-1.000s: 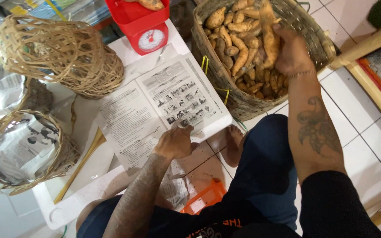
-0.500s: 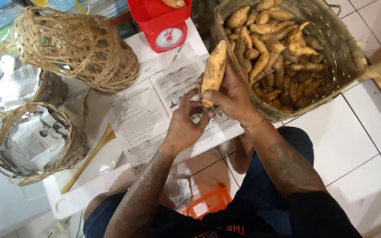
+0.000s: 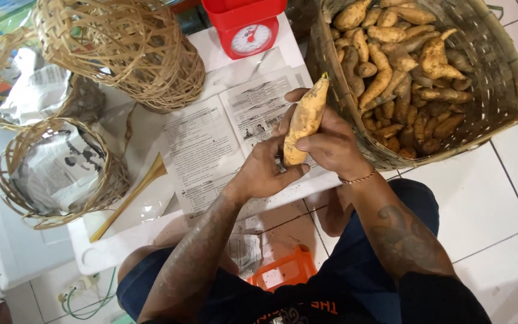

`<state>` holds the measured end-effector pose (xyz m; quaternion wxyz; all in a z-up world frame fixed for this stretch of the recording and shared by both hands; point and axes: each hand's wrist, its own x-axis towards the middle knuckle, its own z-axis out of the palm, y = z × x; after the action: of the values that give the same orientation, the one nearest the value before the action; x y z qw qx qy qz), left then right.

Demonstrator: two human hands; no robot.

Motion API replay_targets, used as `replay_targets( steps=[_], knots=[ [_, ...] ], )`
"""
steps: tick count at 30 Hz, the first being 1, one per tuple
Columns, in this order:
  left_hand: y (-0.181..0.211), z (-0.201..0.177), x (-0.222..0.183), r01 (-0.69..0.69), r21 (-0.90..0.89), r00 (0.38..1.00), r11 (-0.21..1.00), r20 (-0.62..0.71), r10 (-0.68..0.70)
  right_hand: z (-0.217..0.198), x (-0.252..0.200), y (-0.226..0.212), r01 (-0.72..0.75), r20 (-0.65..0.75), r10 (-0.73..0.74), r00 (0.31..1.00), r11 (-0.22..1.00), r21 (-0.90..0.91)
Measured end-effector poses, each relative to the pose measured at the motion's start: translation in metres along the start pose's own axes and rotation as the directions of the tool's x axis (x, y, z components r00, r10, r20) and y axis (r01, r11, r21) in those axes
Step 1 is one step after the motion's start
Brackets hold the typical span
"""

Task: Cleaning and inspecting tubers by hand, rubbing off dirt and skin before further processing.

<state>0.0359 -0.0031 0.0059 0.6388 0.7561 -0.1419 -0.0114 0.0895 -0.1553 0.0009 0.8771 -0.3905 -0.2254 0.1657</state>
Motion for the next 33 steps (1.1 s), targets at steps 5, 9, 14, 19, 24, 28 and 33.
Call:
replay_targets(
  steps=[5,9,14,19,24,28,33],
  knots=[
    [0.016,0.0,-0.007,0.11,0.309,0.993,0.945,-0.068,-0.094,0.006,-0.003,0.002,0.214,0.075,-0.221,0.972,0.718,-0.663],
    [-0.019,0.013,-0.009,0.099,0.323,0.985,0.941,-0.164,-0.048,0.017,0.002,0.019,0.236,0.008,-0.283,0.959,0.783,-0.576],
    [-0.029,0.026,-0.021,0.048,0.444,0.975,0.894,-0.215,0.054,-0.001,-0.001,0.021,0.039,-0.209,-0.174,0.962,0.848,-0.528],
    [-0.021,0.017,-0.02,0.145,0.439,0.98,0.887,-0.19,-0.067,0.015,0.011,0.009,-0.088,-0.356,-0.039,0.934,0.938,-0.334],
    [0.004,0.01,-0.016,0.168,0.519,0.971,0.838,-0.233,-0.051,0.013,0.001,0.032,0.13,-0.111,-0.22,0.969,0.839,-0.529],
    [0.015,0.01,-0.02,0.135,0.391,0.985,0.91,-0.148,-0.082,-0.002,0.002,0.035,0.126,-0.154,-0.229,0.961,0.861,-0.492],
    [-0.003,0.011,-0.026,0.139,0.317,0.989,0.938,-0.1,-0.113,-0.009,0.007,0.021,0.004,-0.251,-0.074,0.965,0.963,-0.271]
  ],
)
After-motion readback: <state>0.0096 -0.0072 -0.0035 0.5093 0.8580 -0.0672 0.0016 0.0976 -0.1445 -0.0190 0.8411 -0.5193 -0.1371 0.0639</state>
